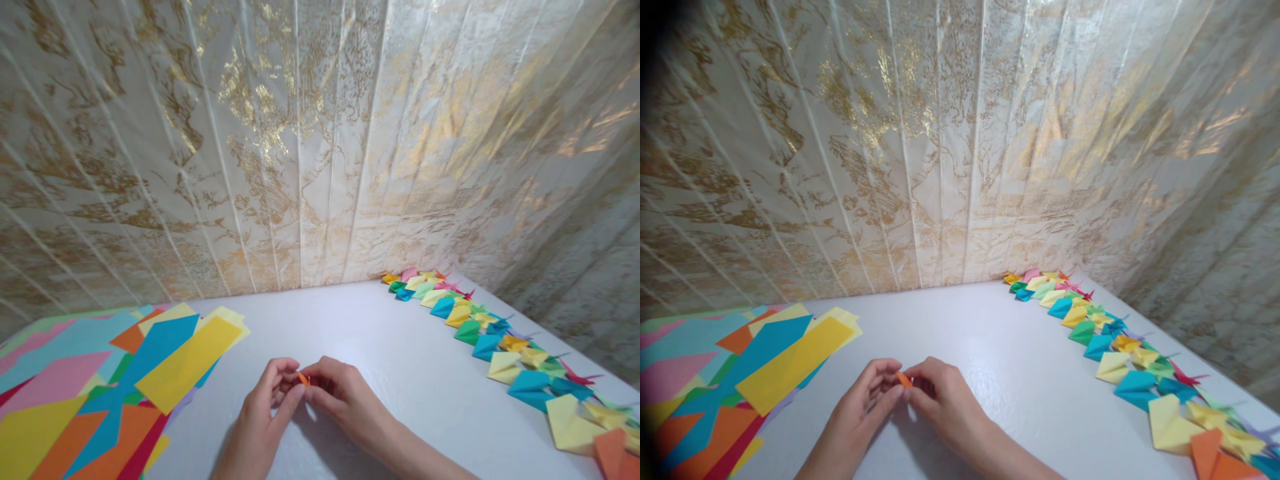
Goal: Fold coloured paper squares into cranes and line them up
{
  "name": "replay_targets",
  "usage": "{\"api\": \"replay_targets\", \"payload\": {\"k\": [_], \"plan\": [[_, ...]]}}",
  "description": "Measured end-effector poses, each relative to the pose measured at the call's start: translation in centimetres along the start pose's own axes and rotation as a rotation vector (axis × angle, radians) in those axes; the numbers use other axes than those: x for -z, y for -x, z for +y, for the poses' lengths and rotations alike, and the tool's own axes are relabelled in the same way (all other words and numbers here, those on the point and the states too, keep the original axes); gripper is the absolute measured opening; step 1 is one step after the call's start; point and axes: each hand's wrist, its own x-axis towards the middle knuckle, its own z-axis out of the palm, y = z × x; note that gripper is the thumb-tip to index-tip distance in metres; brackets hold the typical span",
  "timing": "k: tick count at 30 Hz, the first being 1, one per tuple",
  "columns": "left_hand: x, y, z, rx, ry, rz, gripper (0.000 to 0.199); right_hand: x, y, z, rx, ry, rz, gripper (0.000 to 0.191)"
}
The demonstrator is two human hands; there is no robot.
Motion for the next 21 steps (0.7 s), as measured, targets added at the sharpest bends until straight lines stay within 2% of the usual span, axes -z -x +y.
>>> {"api": "replay_targets", "payload": {"k": [4, 7, 12, 17, 21], "plan": [[0.09, 0.06, 0.33, 0.003, 0.143, -0.013, 0.024, -0.25, 0.17, 0.06, 0.014, -0.116, -0.012, 0.021], [0.06, 0.27, 0.69, 0.039, 0.148, -0.028, 0.026, -0.5, 0.34, 0.27, -0.052, -0.245, -0.047, 0.026], [-0.02, 0.34, 0.96, 0.078, 0.143, -0.046, 0.028, -0.91, 0.63, 0.75, -0.089, -0.307, -0.039, 0.025], [0.0, 0.41, 0.56, 0.013, 0.072, -0.049, 0.02, -1.04, 0.74, 0.93, -0.113, -0.383, -0.048, 0.027], [-0.08, 0.51, 0.21, -0.084, -0.019, 0.004, 0.014, -1.04, 0.89, 0.86, -0.066, -0.33, -0.022, 0.023]]}}
